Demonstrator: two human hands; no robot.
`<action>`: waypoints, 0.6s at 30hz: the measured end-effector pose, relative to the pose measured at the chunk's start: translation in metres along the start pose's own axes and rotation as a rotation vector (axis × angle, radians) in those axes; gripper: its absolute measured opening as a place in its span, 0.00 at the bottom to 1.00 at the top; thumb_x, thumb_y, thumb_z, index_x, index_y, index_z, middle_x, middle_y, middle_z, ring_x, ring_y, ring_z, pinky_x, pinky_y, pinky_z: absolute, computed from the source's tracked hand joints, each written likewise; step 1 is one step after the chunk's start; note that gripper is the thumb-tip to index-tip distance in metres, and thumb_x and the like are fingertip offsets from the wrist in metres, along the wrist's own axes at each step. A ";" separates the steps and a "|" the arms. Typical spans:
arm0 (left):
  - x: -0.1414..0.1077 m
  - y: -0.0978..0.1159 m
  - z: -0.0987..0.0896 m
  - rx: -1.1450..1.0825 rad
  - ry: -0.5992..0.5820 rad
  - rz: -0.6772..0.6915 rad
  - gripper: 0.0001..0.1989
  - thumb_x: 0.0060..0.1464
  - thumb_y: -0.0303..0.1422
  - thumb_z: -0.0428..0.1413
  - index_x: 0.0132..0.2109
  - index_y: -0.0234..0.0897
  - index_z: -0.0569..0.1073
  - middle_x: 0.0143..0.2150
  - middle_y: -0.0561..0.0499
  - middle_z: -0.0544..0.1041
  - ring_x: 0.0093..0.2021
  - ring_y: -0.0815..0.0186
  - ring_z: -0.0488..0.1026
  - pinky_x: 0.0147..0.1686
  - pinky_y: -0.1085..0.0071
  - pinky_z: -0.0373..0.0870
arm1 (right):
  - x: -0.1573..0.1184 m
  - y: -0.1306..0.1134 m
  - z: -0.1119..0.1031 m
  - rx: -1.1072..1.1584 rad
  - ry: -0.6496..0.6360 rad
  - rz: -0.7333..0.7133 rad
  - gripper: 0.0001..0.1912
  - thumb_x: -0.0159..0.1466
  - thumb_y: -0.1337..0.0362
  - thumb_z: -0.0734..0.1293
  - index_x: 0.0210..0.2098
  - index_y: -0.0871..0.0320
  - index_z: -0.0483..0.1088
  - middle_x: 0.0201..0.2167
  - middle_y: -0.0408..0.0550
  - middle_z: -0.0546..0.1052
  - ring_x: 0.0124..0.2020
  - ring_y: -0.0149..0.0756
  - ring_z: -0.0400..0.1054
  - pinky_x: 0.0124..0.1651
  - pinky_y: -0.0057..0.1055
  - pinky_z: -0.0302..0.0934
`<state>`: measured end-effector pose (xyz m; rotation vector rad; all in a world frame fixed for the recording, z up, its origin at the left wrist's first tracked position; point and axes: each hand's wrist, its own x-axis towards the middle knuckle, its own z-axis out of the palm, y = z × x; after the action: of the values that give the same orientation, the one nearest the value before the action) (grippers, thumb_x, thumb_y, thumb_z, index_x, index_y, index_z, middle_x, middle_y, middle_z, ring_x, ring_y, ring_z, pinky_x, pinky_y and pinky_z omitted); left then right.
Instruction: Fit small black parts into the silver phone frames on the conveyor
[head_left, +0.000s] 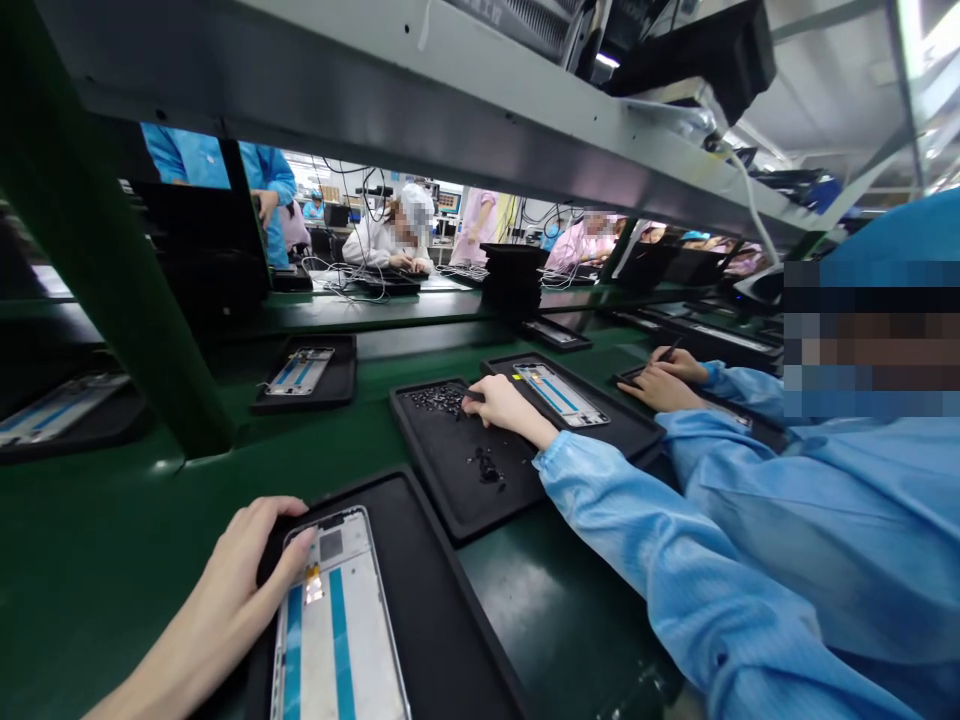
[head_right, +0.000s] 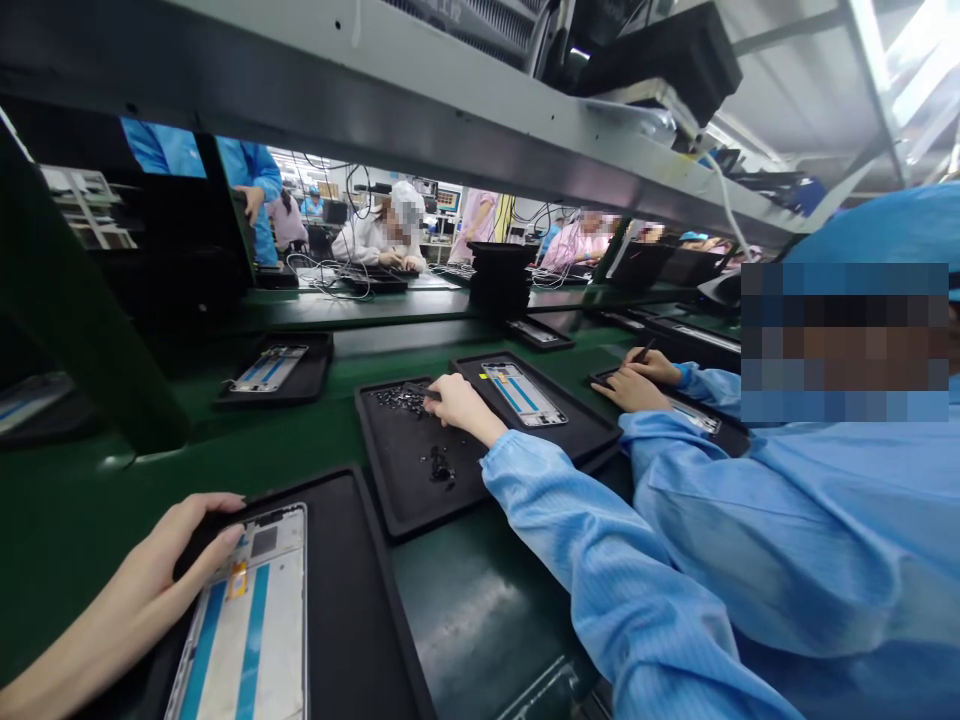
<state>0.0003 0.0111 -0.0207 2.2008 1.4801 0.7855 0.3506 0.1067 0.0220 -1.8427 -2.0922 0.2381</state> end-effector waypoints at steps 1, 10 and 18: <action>0.000 0.001 0.001 -0.004 0.014 0.007 0.20 0.56 0.49 0.45 0.47 0.41 0.66 0.45 0.48 0.71 0.47 0.56 0.68 0.46 0.59 0.66 | 0.000 -0.001 0.002 -0.011 0.014 0.009 0.07 0.57 0.68 0.64 0.29 0.62 0.74 0.13 0.41 0.69 0.18 0.27 0.67 0.29 0.20 0.59; -0.003 0.008 0.004 -0.044 0.074 0.057 0.17 0.57 0.48 0.45 0.45 0.41 0.65 0.43 0.48 0.71 0.46 0.55 0.68 0.45 0.58 0.65 | -0.002 -0.012 0.024 -0.116 0.126 0.129 0.10 0.59 0.62 0.64 0.35 0.62 0.73 0.33 0.56 0.75 0.38 0.42 0.70 0.37 0.29 0.59; -0.004 0.012 0.001 -0.036 0.064 0.022 0.17 0.57 0.47 0.45 0.45 0.42 0.65 0.43 0.49 0.71 0.46 0.56 0.68 0.44 0.61 0.66 | -0.007 -0.020 0.021 -0.055 0.118 0.190 0.09 0.57 0.65 0.65 0.34 0.63 0.74 0.33 0.57 0.74 0.37 0.43 0.69 0.36 0.31 0.58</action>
<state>0.0079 0.0026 -0.0155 2.1872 1.4624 0.8911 0.3248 0.0988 0.0085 -2.0375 -1.8656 0.1156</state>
